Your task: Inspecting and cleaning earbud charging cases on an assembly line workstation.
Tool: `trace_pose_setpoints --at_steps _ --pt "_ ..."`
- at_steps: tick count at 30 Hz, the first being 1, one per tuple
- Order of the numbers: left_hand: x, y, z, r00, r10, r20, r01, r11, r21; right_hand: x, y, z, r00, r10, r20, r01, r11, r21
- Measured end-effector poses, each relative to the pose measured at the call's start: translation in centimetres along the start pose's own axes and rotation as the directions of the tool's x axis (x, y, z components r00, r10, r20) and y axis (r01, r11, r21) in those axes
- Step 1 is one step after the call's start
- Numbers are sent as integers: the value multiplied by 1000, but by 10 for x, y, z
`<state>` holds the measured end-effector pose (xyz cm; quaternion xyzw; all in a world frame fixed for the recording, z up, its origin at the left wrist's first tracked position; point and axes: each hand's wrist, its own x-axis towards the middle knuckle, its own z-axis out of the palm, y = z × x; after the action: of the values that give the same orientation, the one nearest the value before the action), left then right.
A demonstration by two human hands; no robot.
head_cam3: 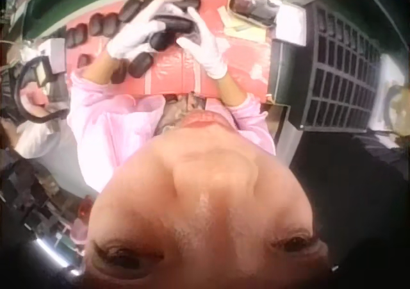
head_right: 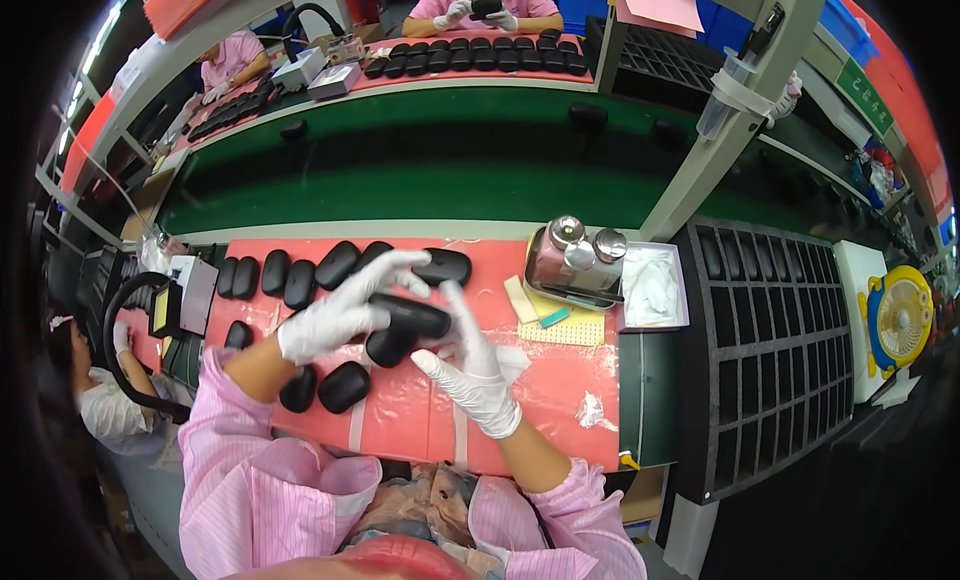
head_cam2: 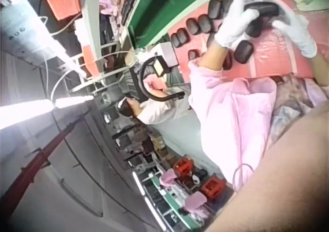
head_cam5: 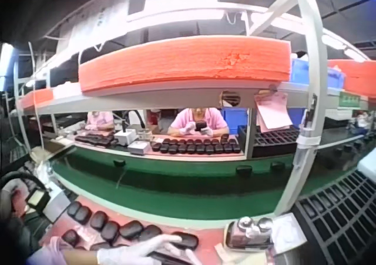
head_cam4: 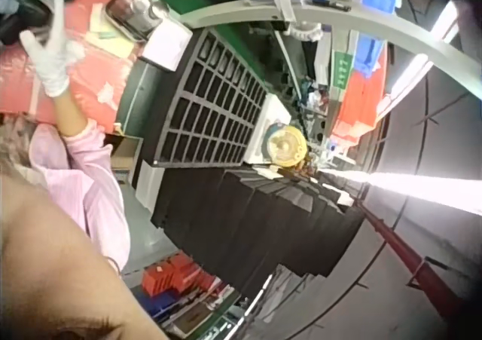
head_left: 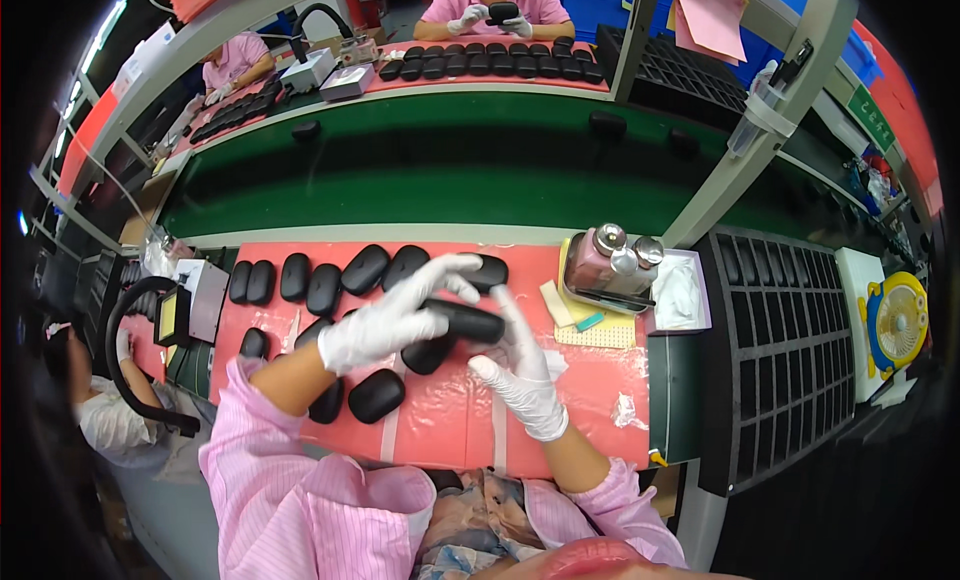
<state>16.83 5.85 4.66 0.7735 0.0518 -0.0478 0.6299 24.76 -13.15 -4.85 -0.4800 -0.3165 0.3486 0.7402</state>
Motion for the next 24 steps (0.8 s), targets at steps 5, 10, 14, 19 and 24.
trace_pose_setpoints --at_steps 5,10,14,19,24 --pt "-64 -48 62 926 -38 -376 -181 828 -530 -11 2 13 971 -227 77 240 901 -360" --pt "-74 -76 97 866 -91 -492 -336 623 -706 -25 1 30 869 -449 206 465 604 -647" --pt "-79 -73 105 860 -62 -507 -369 611 -700 -42 -31 24 912 -308 272 409 617 -672" --pt "-84 -79 121 900 0 -437 -325 667 -670 -64 -24 12 997 -45 55 61 945 -321" --pt "-86 -89 126 920 -64 -388 -249 668 -701 -85 -28 34 964 -246 96 260 826 -501"
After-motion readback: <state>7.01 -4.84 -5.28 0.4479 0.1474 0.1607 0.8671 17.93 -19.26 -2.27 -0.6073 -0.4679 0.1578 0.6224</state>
